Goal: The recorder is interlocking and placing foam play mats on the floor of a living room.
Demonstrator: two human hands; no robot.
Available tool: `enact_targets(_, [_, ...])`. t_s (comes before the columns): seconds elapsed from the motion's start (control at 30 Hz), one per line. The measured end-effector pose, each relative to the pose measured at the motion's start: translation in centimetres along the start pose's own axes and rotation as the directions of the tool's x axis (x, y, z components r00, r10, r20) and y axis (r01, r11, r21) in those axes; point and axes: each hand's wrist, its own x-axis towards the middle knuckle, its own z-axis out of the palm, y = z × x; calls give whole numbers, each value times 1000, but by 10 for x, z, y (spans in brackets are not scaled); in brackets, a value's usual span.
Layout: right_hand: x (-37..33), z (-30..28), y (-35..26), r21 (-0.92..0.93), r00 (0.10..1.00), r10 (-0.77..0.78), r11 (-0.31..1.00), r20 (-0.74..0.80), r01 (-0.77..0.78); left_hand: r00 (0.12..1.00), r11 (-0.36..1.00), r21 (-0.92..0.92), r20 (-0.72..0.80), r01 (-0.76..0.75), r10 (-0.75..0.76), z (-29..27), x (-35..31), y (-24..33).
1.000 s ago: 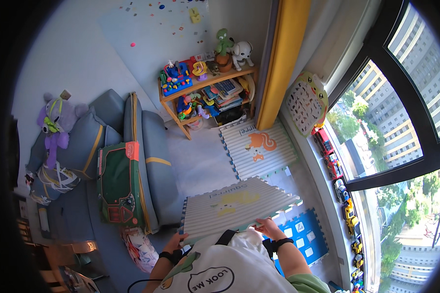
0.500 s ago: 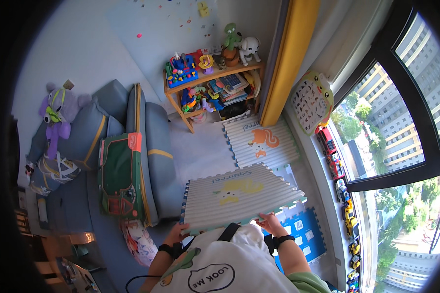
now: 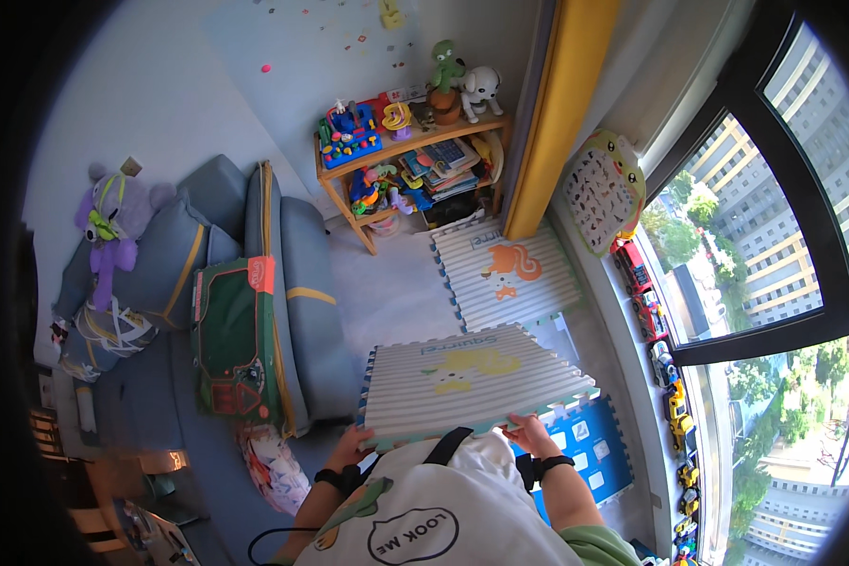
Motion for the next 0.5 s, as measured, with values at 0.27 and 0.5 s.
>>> enact_targets(0.27, [1, -3, 1, 8, 1000, -21, 1000, -3, 21, 999, 999, 16, 35, -33, 33, -2, 8, 5])
enact_targets(0.5, [1, -1, -5, -9, 999, -17, 1000, 44, 18, 953, 898, 330, 179, -290, 243, -29, 25, -15])
